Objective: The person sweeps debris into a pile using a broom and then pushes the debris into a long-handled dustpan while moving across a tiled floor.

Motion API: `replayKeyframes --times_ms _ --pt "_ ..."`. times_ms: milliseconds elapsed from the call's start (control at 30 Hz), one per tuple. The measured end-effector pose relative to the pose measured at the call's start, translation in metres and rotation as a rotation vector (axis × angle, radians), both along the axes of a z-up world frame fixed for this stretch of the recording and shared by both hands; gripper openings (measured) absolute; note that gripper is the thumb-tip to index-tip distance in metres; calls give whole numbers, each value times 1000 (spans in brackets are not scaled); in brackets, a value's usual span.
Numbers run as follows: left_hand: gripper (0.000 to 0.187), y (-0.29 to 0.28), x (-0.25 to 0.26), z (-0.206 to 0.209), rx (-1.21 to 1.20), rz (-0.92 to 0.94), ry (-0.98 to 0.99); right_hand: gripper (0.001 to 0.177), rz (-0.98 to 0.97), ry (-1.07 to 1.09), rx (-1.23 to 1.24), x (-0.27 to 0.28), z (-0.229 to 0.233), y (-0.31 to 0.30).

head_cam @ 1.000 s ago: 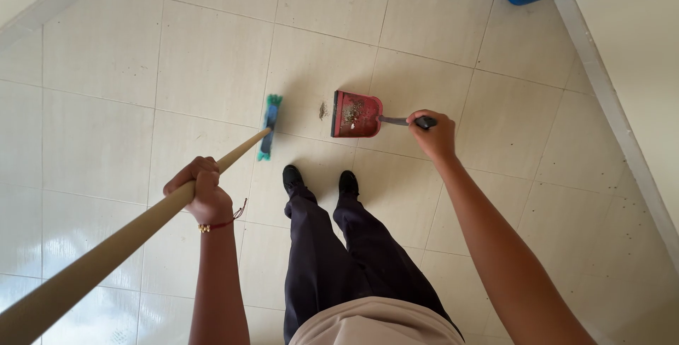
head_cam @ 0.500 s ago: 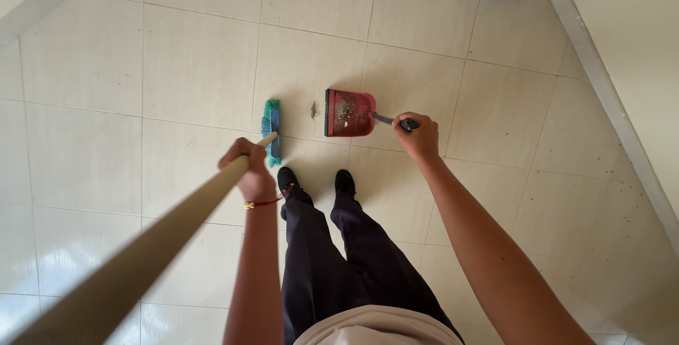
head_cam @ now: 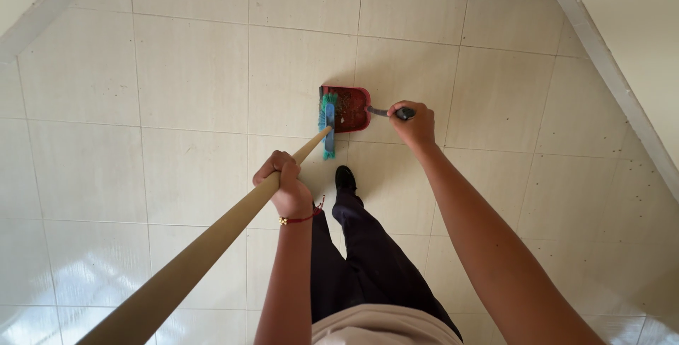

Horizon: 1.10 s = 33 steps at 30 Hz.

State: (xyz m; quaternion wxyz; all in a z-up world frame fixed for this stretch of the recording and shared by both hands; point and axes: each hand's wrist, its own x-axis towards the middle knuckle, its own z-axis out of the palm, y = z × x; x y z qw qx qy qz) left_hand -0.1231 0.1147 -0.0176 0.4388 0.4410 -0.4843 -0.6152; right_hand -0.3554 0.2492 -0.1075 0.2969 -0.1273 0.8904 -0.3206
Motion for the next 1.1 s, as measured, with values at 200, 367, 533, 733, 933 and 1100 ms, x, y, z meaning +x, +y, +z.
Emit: replayKeyframes --times_ms 200,367,533,733,933,1100 --pt "20 -9 40 29 -161 -13 79 6 3 11 -67 -1 -10 14" --pt "18 -26 74 46 -299 35 94 7 61 146 -224 -15 -8 38" --pt "21 -42 84 48 -305 26 102 6 -24 41 -141 -17 25 54" --pt "23 -70 82 17 -251 77 49 6 -47 60 -125 -18 28 51" --pt "20 -93 65 -7 -177 -1 -22 7 -51 59 -17 -16 10 43" --pt "17 -107 29 15 -239 -359 -228 6 -77 63 34 -15 2 37"
